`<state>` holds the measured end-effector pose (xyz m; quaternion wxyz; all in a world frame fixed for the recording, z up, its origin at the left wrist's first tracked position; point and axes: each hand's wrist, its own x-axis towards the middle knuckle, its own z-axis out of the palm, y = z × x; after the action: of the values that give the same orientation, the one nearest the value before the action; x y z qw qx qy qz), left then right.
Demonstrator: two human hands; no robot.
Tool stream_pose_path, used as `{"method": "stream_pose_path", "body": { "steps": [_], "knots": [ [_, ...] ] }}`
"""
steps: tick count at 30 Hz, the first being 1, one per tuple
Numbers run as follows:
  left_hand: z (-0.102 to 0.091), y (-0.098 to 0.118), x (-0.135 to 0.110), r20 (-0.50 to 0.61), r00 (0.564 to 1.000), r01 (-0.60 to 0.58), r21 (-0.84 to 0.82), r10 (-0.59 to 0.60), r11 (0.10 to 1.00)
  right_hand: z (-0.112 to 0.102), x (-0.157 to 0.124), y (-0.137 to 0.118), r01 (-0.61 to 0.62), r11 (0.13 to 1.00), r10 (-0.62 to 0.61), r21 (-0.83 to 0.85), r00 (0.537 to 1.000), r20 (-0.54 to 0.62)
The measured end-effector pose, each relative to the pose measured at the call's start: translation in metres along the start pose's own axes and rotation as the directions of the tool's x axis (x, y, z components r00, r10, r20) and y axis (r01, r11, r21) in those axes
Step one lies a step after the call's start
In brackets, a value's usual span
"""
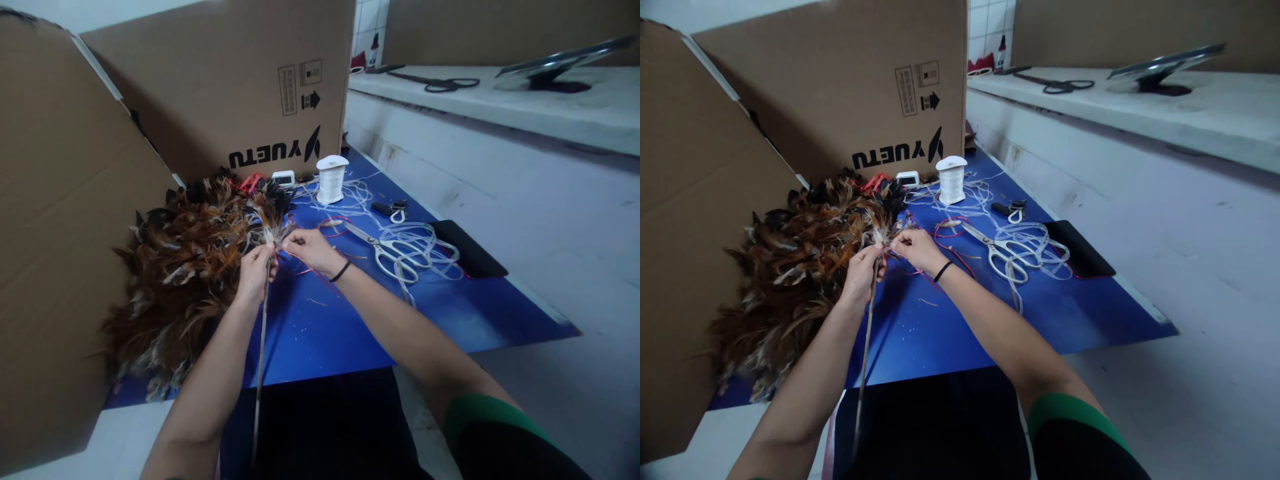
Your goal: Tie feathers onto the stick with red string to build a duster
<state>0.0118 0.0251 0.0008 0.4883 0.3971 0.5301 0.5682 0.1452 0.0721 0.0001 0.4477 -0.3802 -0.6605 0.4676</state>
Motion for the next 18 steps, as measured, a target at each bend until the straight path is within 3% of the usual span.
{"method": "stream_pose_path", "body": {
  "steps": [5,11,18],
  "knots": [
    [0.001,-0.001,-0.001,-0.018,1.000,-0.009,0.030,0.010,1.000,0.000,-0.010,-0.006,-0.126,0.956,0.116,0.266,0.992,0.052],
    [0.001,-0.003,-0.001,0.021,0.999,-0.043,0.044,0.042,0.998,-0.003,-0.011,-0.002,-0.176,0.945,0.175,0.276,0.984,0.028],
    [0.004,-0.009,-0.002,0.023,0.998,-0.067,0.061,0.065,0.996,0.003,-0.013,0.001,-0.292,0.792,0.333,0.536,0.943,0.021]
  ]
}}
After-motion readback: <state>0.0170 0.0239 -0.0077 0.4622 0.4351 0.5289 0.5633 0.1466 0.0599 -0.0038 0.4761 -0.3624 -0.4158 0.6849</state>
